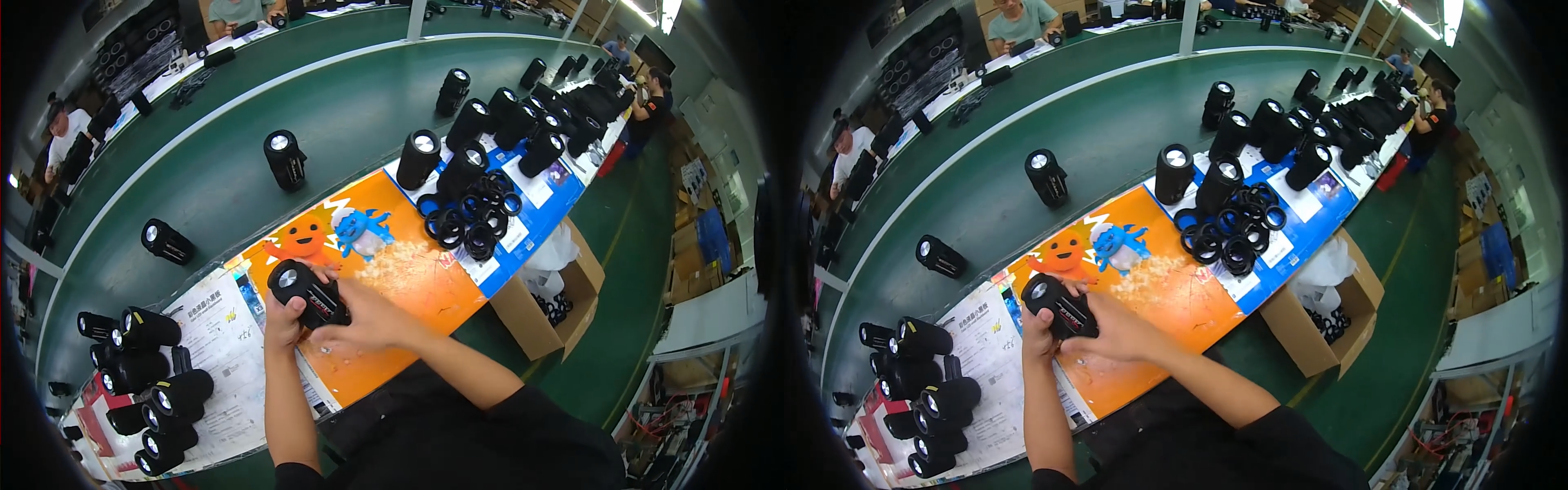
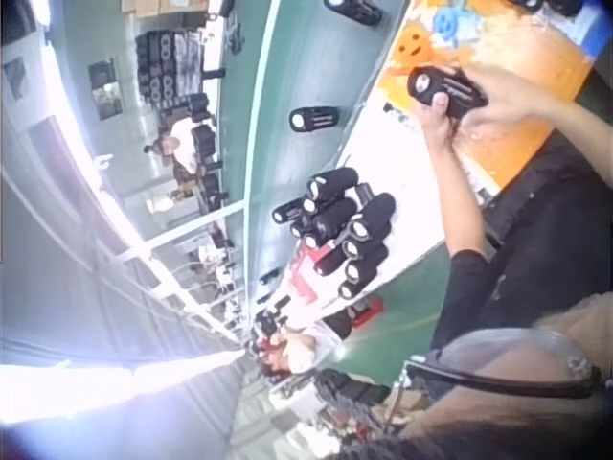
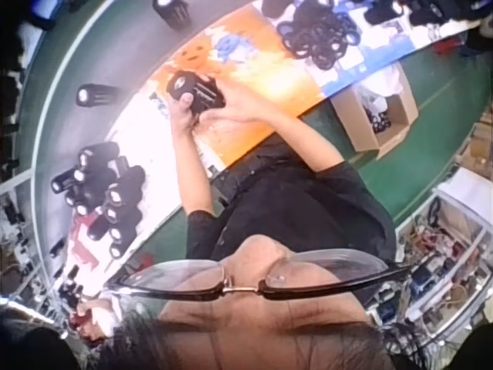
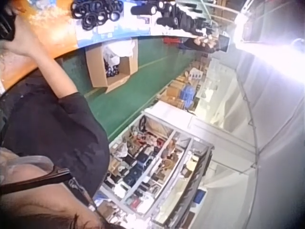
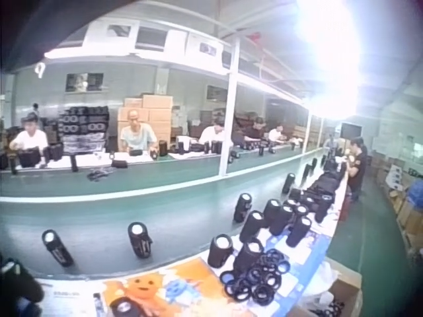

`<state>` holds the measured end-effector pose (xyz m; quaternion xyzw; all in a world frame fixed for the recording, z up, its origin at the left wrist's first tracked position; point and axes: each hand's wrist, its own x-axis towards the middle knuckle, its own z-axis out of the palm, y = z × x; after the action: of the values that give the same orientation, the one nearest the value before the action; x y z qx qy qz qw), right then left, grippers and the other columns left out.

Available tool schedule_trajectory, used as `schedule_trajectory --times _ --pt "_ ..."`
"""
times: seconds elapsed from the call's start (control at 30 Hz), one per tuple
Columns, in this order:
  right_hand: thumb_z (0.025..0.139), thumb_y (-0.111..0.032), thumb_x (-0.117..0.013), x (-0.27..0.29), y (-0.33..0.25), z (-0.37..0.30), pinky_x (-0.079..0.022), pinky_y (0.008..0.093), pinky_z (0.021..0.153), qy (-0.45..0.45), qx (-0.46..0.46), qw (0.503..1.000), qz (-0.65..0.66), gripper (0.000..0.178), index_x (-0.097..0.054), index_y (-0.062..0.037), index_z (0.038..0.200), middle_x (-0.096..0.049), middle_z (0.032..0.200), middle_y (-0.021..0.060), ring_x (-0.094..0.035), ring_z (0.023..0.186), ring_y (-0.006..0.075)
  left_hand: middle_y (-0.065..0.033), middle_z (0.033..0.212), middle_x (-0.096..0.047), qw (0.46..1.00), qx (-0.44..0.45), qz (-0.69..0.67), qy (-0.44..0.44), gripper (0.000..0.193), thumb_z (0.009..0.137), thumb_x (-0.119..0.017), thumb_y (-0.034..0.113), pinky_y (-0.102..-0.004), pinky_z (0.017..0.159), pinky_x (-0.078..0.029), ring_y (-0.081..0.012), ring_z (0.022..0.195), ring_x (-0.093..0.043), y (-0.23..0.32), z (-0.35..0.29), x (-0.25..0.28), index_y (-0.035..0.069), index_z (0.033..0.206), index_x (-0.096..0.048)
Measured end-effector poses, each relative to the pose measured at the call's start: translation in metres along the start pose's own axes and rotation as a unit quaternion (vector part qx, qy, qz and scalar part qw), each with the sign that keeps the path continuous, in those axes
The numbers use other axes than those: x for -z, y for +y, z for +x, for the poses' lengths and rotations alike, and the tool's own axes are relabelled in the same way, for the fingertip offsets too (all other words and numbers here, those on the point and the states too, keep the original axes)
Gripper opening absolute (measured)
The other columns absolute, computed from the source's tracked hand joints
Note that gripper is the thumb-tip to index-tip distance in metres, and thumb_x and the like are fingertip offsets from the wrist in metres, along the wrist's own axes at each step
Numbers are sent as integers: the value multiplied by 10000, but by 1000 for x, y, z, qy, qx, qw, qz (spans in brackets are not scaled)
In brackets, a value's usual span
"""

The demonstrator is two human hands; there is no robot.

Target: The person assembles black cylindrical electronic devices by hand, attaching plastic rings, rubber seals, and components to them at a factory workbench.

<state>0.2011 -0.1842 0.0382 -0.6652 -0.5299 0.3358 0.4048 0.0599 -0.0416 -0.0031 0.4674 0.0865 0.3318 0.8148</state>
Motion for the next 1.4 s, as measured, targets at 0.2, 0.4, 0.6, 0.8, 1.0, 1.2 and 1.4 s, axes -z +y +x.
schedule_trajectory --times 0.2,0.4,0.6,0.8,1.0,1.2,1.4 --pt "873 -31 -758 146 58 -21 -547 463 896 263 147 867 -397 343 -818 -130 1195 -699 1136 122 -651 1047 343 -162 1167 -754 998 36 25 -44 724 835 -984 390 -514 1086 -584 -373 1194 -741 9 -9 8 55 1363 -618" --pt "871 36 -816 190 75 -38 -623 397 882 176 146 890 -394 208 -753 -15 1063 -707 1116 113 -736 984 315 -207 1319 -720 998 45 26 -37 893 771 -1035 439 -497 1055 -618 -366 1224 -740 0 -3 2 109 1432 -532" --pt "885 46 -786 127 66 -26 -635 433 872 145 148 943 -262 336 -659 -9 1191 -689 1134 161 -750 998 377 -190 1329 -726 992 121 -21 -28 939 929 -834 663 -503 1004 -655 -369 1165 -778 1 -2 10 31 1544 -511" --pt "925 -68 -808 115 54 -28 -612 450 977 75 163 929 -324 286 -749 -30 1202 -704 1286 155 -716 1152 354 -157 1281 -728 994 108 -13 -15 973 994 -658 790 -434 919 -677 -280 1030 -794 0 -2 10 28 1581 -505" --pt "920 -175 -893 102 50 -19 -596 427 1016 142 193 914 -327 353 -770 -27 1216 -728 1325 161 -717 1180 341 -127 1236 -723 993 107 -42 8 922 983 -692 780 -357 882 -673 -232 1030 -794 6 -3 -1 11 1469 -551" --pt "857 -337 -1005 -5 3 -21 -589 397 1076 44 59 989 131 1158 -284 -20 1705 -665 1442 207 -709 1283 287 -130 1281 -706 995 -3 -94 26 999 906 -798 771 -382 942 -669 -244 1153 -752 -8 -3 -13 19 1505 -527" --pt "832 -298 -1006 -31 -11 -14 -623 387 958 43 -2 998 56 864 -515 46 1453 -759 1223 162 -774 1095 236 -151 1113 -735 993 -33 -116 19 912 870 -872 715 -462 1044 -616 -363 1179 -734 11 -7 -13 26 1400 -592"
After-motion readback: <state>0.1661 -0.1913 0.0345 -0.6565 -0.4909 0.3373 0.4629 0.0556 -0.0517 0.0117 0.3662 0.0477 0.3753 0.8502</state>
